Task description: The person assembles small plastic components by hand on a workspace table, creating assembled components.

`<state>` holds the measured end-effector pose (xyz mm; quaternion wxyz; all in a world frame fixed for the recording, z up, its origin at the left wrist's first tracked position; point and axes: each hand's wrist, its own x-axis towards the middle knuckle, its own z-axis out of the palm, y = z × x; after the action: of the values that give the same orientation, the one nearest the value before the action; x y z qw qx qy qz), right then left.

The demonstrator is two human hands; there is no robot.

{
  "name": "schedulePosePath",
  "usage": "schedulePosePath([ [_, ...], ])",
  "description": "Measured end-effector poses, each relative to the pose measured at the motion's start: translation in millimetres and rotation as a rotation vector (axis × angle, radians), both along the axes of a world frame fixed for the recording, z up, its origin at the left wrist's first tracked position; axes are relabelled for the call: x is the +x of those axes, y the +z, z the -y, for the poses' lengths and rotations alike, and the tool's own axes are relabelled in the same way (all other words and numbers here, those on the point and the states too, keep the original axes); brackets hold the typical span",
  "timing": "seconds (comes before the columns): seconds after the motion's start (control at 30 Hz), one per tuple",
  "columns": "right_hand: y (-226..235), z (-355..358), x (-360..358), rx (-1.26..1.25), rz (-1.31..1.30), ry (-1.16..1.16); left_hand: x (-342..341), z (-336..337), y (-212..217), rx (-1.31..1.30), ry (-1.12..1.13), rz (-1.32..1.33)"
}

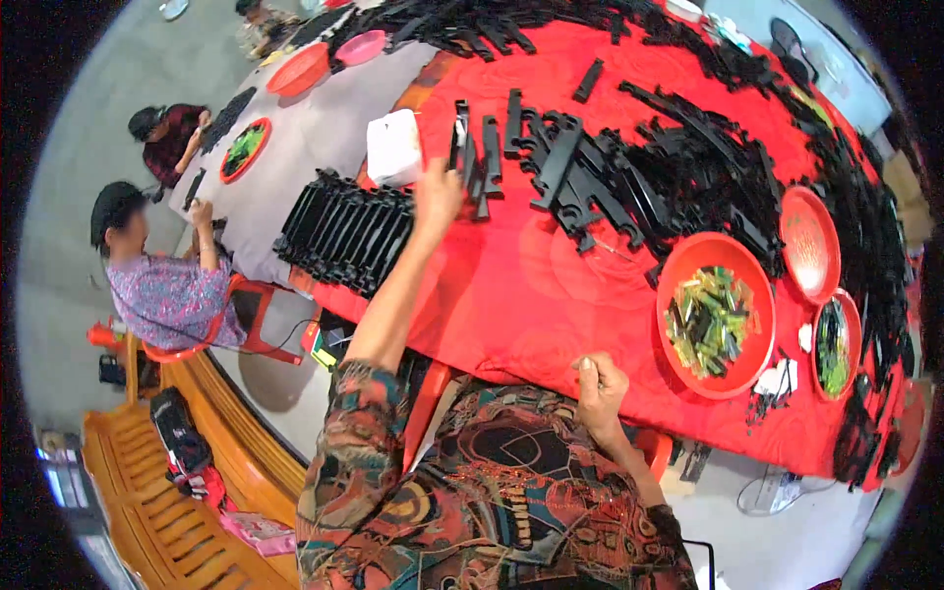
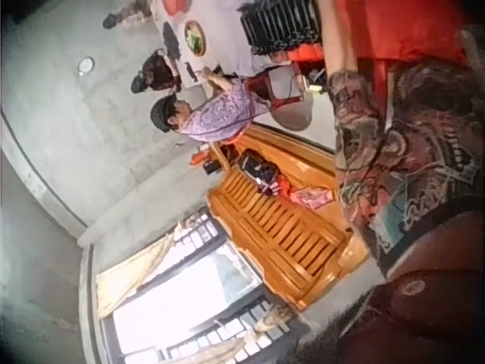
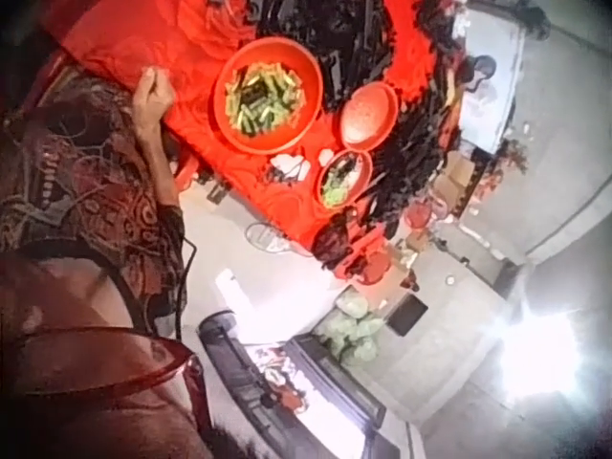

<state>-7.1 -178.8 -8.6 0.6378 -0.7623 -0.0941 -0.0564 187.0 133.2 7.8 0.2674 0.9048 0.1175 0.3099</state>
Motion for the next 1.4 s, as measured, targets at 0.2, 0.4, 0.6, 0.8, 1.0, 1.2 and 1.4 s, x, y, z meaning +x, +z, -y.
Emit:
schedulePosePath([
  [0.2, 1, 7, 5, 0.04, -0.024, -0.001, -110, 42, 17, -0.157, -0.471, -0.135],
  [0.4, 41, 46, 12, 0.066, 0.162, -0.23, -137, 101, -22, 0.048, -0.855, -0.211],
  [0.6, 68, 128, 56, -0.443, 0.031, -0.38, -138, 130, -25, 0.206, -0.82, -0.257],
  [0.8, 23, 127, 110, -0.822, 0.076, -0.197, -142, 124, -12, 0.134, -0.771, -0.144],
  [1.0, 5, 119, 124, -1.15, -0.01, -0.138, -162, 117, -23, 0.092, -0.781, -0.188],
  [1.2, 11, 131, 124, -1.082, -0.042, -0.18, -166, 120, -39, 0.047, -0.777, -0.14],
  [1.4, 33, 153, 126, -0.706, -0.027, -0.257, -162, 124, -37, 0.038, -0.758, -0.115],
])
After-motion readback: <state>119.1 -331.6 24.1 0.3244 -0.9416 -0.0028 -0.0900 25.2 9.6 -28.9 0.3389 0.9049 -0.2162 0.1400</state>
